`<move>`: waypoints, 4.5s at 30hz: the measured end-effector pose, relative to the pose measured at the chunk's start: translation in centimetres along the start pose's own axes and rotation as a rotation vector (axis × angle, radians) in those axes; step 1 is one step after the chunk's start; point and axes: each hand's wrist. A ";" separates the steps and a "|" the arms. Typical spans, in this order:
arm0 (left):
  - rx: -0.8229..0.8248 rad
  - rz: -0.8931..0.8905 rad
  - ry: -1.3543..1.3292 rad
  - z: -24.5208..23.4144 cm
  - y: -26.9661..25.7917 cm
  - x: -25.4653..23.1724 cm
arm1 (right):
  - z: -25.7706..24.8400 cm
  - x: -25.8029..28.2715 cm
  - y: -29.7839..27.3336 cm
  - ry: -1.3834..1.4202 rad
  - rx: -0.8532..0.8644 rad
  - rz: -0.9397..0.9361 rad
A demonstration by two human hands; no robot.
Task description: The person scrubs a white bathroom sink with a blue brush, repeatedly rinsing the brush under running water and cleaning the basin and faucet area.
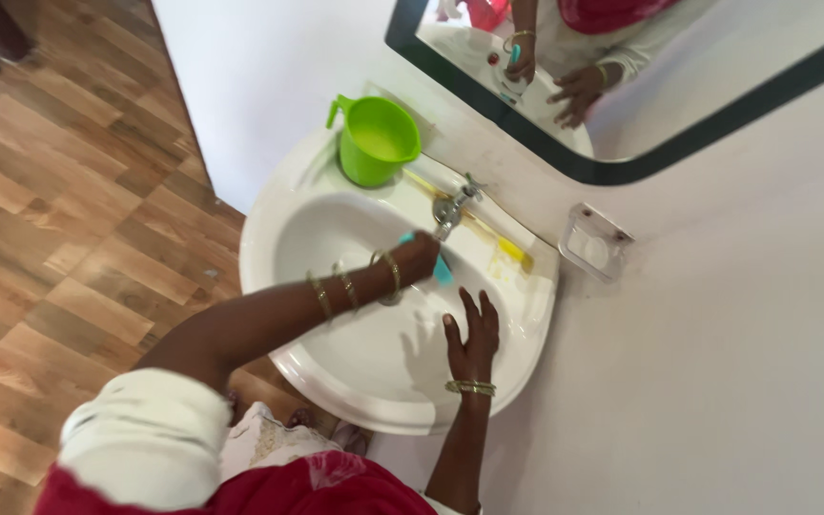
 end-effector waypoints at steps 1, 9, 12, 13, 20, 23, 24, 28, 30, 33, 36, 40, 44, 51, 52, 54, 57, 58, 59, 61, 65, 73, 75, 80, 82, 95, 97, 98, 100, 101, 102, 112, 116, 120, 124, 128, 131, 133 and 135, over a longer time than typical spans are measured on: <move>0.133 -0.008 -0.053 1.1 0.5 1.4 | -0.1 0.1 0.0 0.008 -0.007 -0.006; 0.387 -0.099 -0.077 10.1 -8.5 8.7 | -0.3 -1.5 -0.7 0.019 0.002 0.019; 0.121 -0.363 -0.561 11.5 -8.4 8.0 | 0.5 -1.1 -0.7 0.049 0.032 0.002; -0.142 -0.493 -1.045 11.0 -7.3 6.5 | 0.6 -1.0 -0.5 0.069 0.042 0.006; 0.060 -0.130 -0.196 6.1 -3.1 3.1 | 0.7 -3.2 0.4 0.049 0.042 -0.035; 0.579 -0.338 -0.391 6.3 -9.9 7.6 | 1.1 -4.6 -0.1 0.040 0.031 -0.063; 0.751 -0.410 -0.455 6.1 -12.0 8.6 | 1.4 -4.8 0.0 0.040 0.032 -0.074; 0.868 -0.232 -0.681 0.6 -18.0 3.7 | 1.6 -2.7 0.0 0.080 0.066 -0.106; 0.835 -0.051 -0.762 -3.6 -18.0 -1.5 | 0.1 -1.5 -0.1 0.110 0.068 -0.113; 0.653 -0.166 -0.864 -6.7 -18.7 -3.5 | -0.2 1.5 1.1 0.188 0.098 0.007; 0.740 -0.317 -0.827 -5.0 -19.9 0.0 | -0.7 2.4 1.5 0.161 0.059 -0.112; 0.885 -0.363 -0.730 -3.5 -17.8 1.8 | -0.8 2.0 0.6 0.024 0.083 -0.048; 0.690 0.008 -0.974 -7.9 -13.3 -7.5 | -0.9 1.4 0.5 0.047 0.118 -0.006; 0.753 -0.080 -1.200 -4.2 -11.0 -8.5 | -1.9 1.1 -0.4 0.043 0.086 0.039; 0.613 -0.094 -1.313 -4.4 -10.6 -8.9 | -1.8 1.2 -0.1 0.040 0.084 0.025; 0.328 -0.112 -1.537 -5.5 -9.7 -11.5 | -1.6 1.4 -0.1 0.055 0.090 0.027; 0.461 -0.325 -1.539 -5.2 -8.0 -15.1 | -1.5 1.7 0.0 0.102 0.104 0.071; 0.467 -0.344 -1.432 -4.3 -7.6 -15.9 | -1.6 1.8 0.0 0.123 0.107 0.090; 0.470 -0.364 -1.326 -2.9 -7.3 -16.1 | -1.7 1.9 0.0 0.116 0.102 0.091; 0.424 -0.450 -1.124 0.0 -7.3 -16.0 | -1.9 2.0 0.1 0.101 0.093 0.093; 0.460 -0.716 -0.762 6.0 -9.3 -12.1 | -1.9 1.8 -0.2 0.088 0.089 0.130; 0.557 -0.324 -0.997 0.0 -10.6 -12.8 | -0.5 0.3 -0.4 0.059 0.116 0.063; 0.483 -0.249 -1.097 -2.1 -9.9 -14.1 | 0.3 -0.5 -0.3 0.009 0.118 0.023; 0.747 -0.696 -0.761 3.4 -12.0 -7.8 | 4.1 -3.2 -0.1 -0.294 0.177 0.136; 0.645 -0.850 -0.698 6.5 -13.3 -4.8 | 6.4 -4.1 0.5 -0.406 0.168 0.168; 0.784 -0.548 -0.800 2.6 -9.9 -11.8 | 13.3 -4.5 1.1 -0.403 0.279 0.314; 0.766 -0.722 -0.697 5.7 -11.5 -7.4 | 12.9 -4.6 0.7 -0.424 0.270 0.355; 0.742 -0.757 -0.688 7.2 -11.9 -5.5 | 12.9 -4.6 0.8 -0.424 0.260 0.366; 0.688 -0.775 -0.714 8.3 -12.6 -4.9 | 13.0 -4.7 0.1 -0.429 0.251 0.397; 0.630 -0.769 -0.739 7.9 -12.4 -5.8 | 13.1 -4.9 -0.2 -0.433 0.254 0.409; 0.536 -0.762 -0.762 7.1 -12.3 -7.7 | 13.3 -5.0 -0.7 -0.437 0.256 0.421; 0.754 -0.353 -0.733 1.5 -10.6 -12.1 | 11.9 -5.5 -2.0 -0.440 0.211 0.559; 0.888 -0.561 -0.533 7.0 -10.9 -4.3 | 10.7 -5.0 -2.5 -0.476 0.174 0.581; 0.912 -0.078 -0.315 3.5 -10.1 -7.7 | 10.4 -3.7 -3.2 -0.464 0.173 0.566; 0.593 0.074 -0.868 -4.1 -10.0 -15.7 | 10.6 -2.7 -2.5 -0.464 0.180 0.576; 0.659 -0.040 -0.768 -2.7 -10.9 -13.3 | 10.2 -2.6 -3.9 -0.459 0.191 0.555; 0.894 -0.257 -0.452 2.7 -11.9 -4.9 | 9.6 -2.3 -3.7 -0.482 0.192 0.569; 0.988 -0.245 -0.398 4.6 -12.2 -0.9 | 9.5 -2.0 -4.3 -0.479 0.185 0.564; 1.070 -0.180 -0.506 4.2 -12.2 -0.3 | 9.3 -1.7 -5.4 -0.439 0.157 0.543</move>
Point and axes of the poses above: each hand's wrist, its own y-axis towards the middle knuckle, its own z-axis out of the palm, x = y × z, and after that the axes turned 1 degree about -y, right-handed
